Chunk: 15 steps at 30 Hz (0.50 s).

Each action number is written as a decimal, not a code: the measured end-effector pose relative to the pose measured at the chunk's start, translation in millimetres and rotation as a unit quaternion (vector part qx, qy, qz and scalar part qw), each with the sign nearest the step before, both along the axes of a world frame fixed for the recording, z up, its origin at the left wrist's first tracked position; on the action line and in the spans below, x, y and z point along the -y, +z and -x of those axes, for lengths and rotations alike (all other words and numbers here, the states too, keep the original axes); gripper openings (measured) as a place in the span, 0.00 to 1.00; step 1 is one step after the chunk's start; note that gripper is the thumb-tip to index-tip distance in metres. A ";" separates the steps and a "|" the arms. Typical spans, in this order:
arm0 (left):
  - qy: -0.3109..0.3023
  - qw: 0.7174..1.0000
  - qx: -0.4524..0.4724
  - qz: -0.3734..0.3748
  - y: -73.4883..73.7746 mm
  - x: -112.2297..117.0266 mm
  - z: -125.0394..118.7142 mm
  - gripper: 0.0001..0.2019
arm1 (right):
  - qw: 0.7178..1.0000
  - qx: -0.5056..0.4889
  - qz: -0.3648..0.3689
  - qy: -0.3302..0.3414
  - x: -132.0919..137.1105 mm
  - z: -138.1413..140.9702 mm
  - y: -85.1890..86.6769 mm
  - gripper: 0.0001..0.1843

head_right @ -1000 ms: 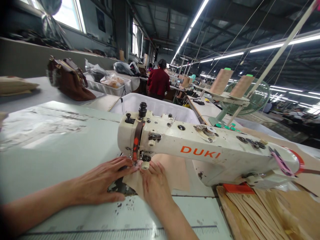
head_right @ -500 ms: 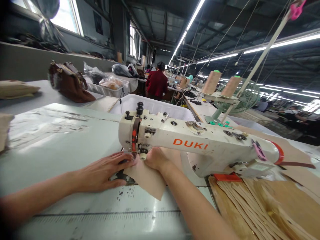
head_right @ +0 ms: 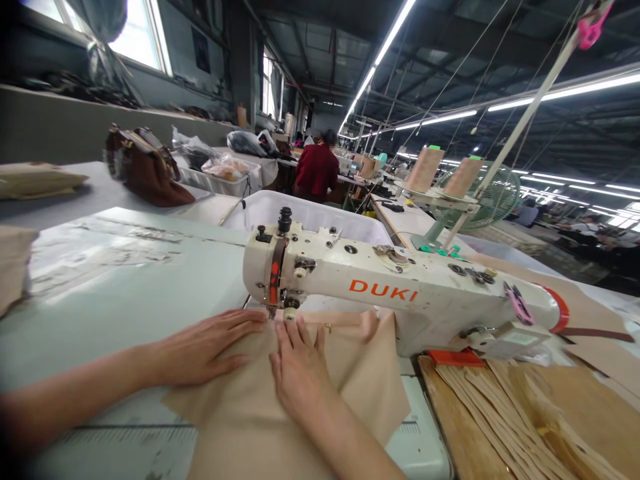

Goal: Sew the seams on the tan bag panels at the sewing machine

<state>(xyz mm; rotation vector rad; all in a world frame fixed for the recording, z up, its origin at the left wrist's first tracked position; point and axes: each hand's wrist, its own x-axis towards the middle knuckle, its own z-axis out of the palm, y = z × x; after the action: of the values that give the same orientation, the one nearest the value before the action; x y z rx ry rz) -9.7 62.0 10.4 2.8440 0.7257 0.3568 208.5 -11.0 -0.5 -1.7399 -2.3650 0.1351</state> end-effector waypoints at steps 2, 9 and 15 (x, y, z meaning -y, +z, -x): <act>0.000 1.000 0.005 -0.006 0.0 2.2 -0.8 0.21 | 1.000 -0.003 0.012 -0.023 -0.6 7.4 4.3 0.28; -0.015 0.999 0.016 -0.028 -8.7 2.4 1.9 0.27 | 0.998 -0.008 0.032 -0.048 0.6 18.5 -1.7 0.28; -0.021 0.996 0.054 -0.070 -15.5 1.1 2.6 0.29 | 0.999 -0.016 0.007 -0.040 1.2 12.7 -12.3 0.29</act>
<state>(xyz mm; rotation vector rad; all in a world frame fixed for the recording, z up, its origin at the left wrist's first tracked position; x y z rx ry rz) -12.4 61.0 -5.1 2.9367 0.6421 0.5698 195.9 -12.1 -12.8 -1.8216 -2.2728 0.1669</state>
